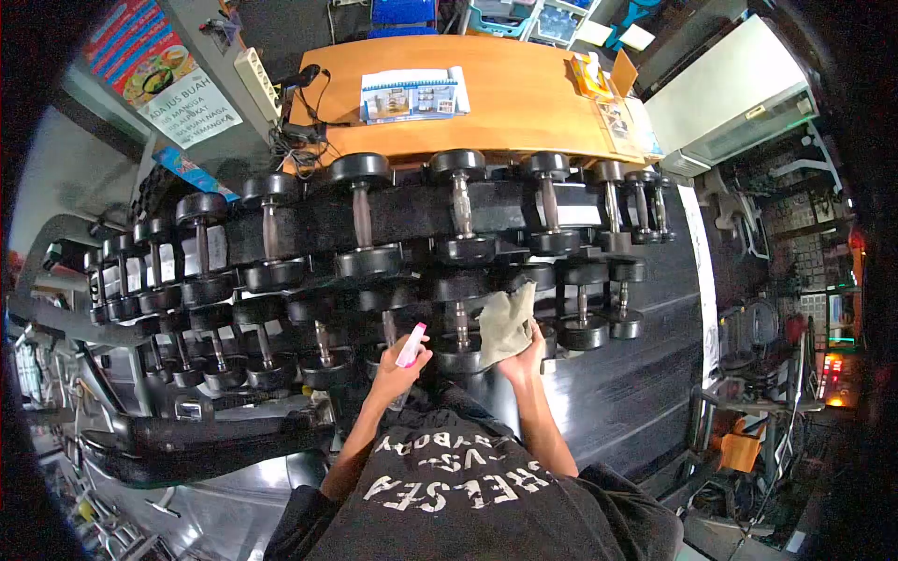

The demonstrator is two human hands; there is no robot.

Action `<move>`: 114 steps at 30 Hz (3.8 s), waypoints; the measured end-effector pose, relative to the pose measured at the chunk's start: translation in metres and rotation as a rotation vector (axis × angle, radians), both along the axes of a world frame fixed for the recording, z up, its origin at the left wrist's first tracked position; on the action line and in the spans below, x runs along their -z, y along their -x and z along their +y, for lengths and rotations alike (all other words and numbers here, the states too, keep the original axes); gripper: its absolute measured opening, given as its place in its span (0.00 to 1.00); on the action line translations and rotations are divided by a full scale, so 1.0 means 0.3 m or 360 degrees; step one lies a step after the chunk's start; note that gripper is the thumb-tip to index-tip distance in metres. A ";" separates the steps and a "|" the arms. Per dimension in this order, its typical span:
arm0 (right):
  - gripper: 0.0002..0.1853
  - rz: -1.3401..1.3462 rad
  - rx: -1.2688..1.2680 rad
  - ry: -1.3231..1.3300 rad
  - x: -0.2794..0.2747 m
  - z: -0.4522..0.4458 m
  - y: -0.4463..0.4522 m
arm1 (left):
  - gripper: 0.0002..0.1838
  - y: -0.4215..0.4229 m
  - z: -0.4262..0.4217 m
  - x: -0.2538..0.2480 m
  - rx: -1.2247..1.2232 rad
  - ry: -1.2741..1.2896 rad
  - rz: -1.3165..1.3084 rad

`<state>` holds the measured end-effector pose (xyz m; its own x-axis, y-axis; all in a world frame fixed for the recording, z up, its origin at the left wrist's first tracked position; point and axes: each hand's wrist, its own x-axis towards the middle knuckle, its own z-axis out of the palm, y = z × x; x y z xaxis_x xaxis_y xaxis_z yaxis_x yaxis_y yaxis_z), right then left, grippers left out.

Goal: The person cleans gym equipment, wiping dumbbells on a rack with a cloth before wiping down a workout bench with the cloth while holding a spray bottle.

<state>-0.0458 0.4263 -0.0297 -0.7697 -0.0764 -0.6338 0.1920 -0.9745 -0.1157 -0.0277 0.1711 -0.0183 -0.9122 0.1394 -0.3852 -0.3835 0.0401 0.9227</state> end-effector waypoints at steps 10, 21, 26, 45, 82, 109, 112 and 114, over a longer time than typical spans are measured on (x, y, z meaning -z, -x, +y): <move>0.24 0.0232 -0.0059 0.0115 -0.051 -0.025 -0.226 | 0.11 -0.159 -0.011 0.043 0.0035 0.0037 0.0189; 0.25 0.0292 0.0206 -0.0048 0.046 0.007 -0.412 | 0.11 -0.189 0.039 0.142 0.0106 0.0182 0.0109; 0.25 0.0220 0.0170 -0.0124 0.093 0.008 -0.437 | 0.09 -0.064 0.130 0.261 0.0032 0.0240 0.0142; 0.25 0.0108 0.0051 -0.0163 0.277 0.000 -0.230 | 0.09 0.032 0.299 0.340 -0.0160 0.0325 0.0497; 0.29 0.1481 -0.0986 -0.3904 0.596 -0.059 0.306 | 0.06 -0.105 0.220 0.371 -0.0568 0.0174 0.0238; 0.18 0.0805 -0.1505 -0.4515 0.747 0.048 0.412 | 0.04 -0.099 0.162 0.368 -0.0325 0.0201 0.0343; 0.14 0.0938 -0.1787 -0.3867 0.792 0.183 0.551 | 0.05 -0.094 0.149 0.340 -0.0321 0.0159 0.0235; 0.14 0.0640 -0.1747 -0.3804 0.845 0.225 0.581 | 0.05 -0.097 0.142 0.351 -0.0307 0.0198 0.0271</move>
<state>-0.2200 0.4937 -0.2831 -0.9819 -0.0908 -0.1664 -0.0307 0.9423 -0.3332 0.0014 0.2137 -0.1235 -0.9703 -0.0818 -0.2275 -0.2350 0.0985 0.9670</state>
